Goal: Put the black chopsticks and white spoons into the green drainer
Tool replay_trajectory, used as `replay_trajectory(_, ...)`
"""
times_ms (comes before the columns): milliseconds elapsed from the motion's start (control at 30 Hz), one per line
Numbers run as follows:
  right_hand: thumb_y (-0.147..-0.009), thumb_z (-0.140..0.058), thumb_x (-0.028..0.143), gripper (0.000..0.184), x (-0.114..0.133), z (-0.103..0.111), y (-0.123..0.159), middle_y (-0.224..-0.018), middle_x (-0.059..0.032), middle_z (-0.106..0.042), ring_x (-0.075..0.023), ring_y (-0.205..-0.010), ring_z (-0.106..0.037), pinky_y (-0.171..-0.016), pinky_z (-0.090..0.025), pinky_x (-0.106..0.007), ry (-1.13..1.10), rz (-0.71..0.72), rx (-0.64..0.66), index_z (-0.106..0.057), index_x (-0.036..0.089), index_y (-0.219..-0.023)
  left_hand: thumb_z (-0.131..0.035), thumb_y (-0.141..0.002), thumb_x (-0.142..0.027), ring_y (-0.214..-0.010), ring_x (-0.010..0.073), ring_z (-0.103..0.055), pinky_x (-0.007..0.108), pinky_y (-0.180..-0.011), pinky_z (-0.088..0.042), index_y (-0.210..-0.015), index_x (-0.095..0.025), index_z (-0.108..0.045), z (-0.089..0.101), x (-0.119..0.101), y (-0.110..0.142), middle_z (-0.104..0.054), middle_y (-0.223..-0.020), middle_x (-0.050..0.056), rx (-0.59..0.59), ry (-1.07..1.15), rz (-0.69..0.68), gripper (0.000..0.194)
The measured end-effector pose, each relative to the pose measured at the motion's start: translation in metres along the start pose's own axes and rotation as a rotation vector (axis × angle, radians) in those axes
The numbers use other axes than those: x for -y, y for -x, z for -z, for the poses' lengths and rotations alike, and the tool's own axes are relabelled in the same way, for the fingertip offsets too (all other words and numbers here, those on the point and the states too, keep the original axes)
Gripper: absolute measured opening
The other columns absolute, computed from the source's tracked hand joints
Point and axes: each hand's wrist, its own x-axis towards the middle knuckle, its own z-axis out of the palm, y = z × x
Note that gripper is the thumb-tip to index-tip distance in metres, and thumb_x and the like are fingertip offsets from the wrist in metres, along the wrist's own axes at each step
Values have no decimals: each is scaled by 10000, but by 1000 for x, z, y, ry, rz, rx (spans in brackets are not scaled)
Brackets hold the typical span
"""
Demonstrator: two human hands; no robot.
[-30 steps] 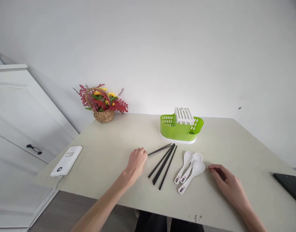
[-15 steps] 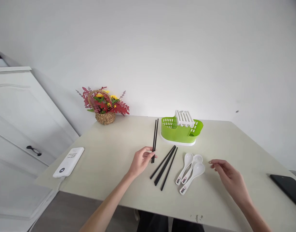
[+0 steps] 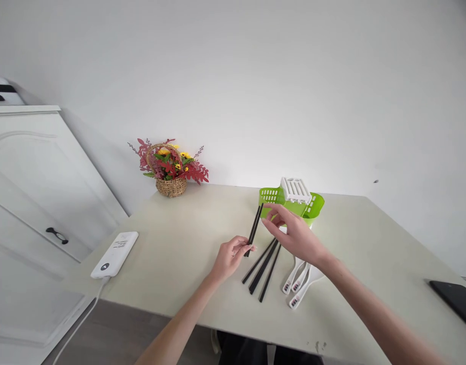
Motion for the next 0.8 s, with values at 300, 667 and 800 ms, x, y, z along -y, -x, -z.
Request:
replay_trajectory(300, -1044, -471, 523, 393, 21, -2, -26, -836, -20, -690, -162, -727, -593, -671, -461, -301, 77, 140, 63, -523, 249, -769, -649, -993, -440, -1007, 245, -778, 349, -892, -599, -1037, -183, -678, 0, 5, 0, -819, -1025, 105, -7, 55, -2, 262)
replay_trajectory(667, -1041, -517, 477, 375, 20, -2, -17, -726, 5, -628, -161, -666, -567, -658, -433, -296, 97, 138, 32, -500, 250, -742, -666, -979, -449, -1065, 273, -779, 347, -945, -620, -1069, -182, -783, 2, 7, 1, -820, -1107, 87, 2, 11, 4, 305)
replay_trajectory(800, -1045, -518, 426, 343, 19, -1, -16, -714, 12, -623, -161, -664, -570, -662, -430, -293, 106, 138, 33, -505, 252, -750, -690, -962, -441, -1057, 281, -782, 364, -967, -623, -1082, -187, -819, 3, 9, 2, -820, -1119, 76, -4, -9, 9, 309)
